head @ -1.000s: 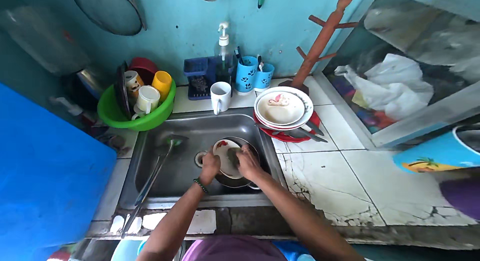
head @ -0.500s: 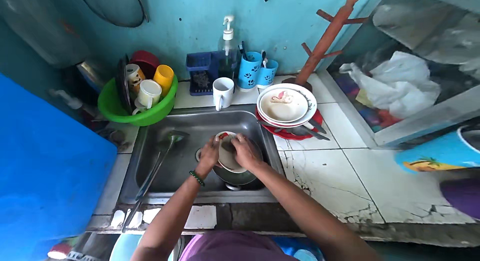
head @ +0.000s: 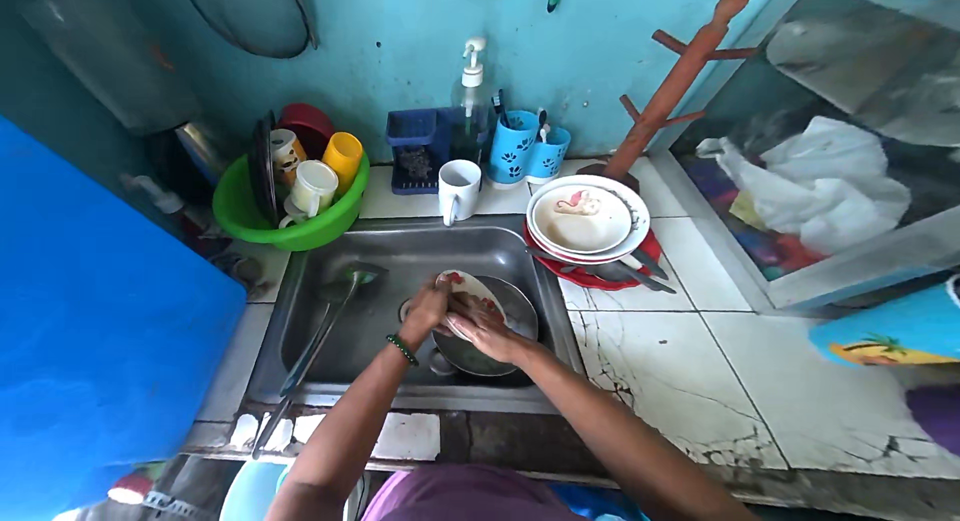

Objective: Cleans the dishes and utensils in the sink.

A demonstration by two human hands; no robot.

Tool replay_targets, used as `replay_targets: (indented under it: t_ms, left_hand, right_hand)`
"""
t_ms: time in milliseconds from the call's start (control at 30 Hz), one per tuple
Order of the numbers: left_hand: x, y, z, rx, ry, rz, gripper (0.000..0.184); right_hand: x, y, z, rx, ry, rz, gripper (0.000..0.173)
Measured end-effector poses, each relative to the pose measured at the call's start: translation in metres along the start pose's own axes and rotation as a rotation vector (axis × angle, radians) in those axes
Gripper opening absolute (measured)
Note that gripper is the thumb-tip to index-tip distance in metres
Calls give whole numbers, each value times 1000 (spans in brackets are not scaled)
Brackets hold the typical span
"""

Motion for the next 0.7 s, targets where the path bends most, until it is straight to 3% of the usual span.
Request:
replay_targets:
  t_ms: [100,167,233,333,400,467,533,700]
  left_hand:
    - [-1,4,-3,-71,63,66,45]
    - [0,7,3,-149,89,117,52]
    - [2,13,9,-227,6,62,62]
    - [11,20,14,-276,-317,142,43]
    - [11,16,17,-279,-374,334,22]
    - [7,8,20,-237,-317,497,10]
    - [3,3,22,-105,-232,586,11]
    - [-2,-9,22,13,-162,720,17]
  right_hand:
    - [-21,11,12,-47,74,10,42]
    - [-23,31,15,-51,-15,-36,27]
    - [-13,55,12,30,-102,-212,23]
    - [4,82,3,220,-170,-551,18]
    - [15,96,-6,395,-148,-623,16]
    - [20,110,-17,558,-50,-536,13]
    - [6,118,-22,609,72,-311,11]
    - [-42,66,-18,316,170,56,31]
Point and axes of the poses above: each hand's wrist, its own z-axis away from the middle knuckle, its own y-axis out of the back of the hand, x = y × z, the point moved 7 cm from there along -z, towards the middle knuckle, and after that the axes turned 11 degrees about x, right-handed, at the moved point
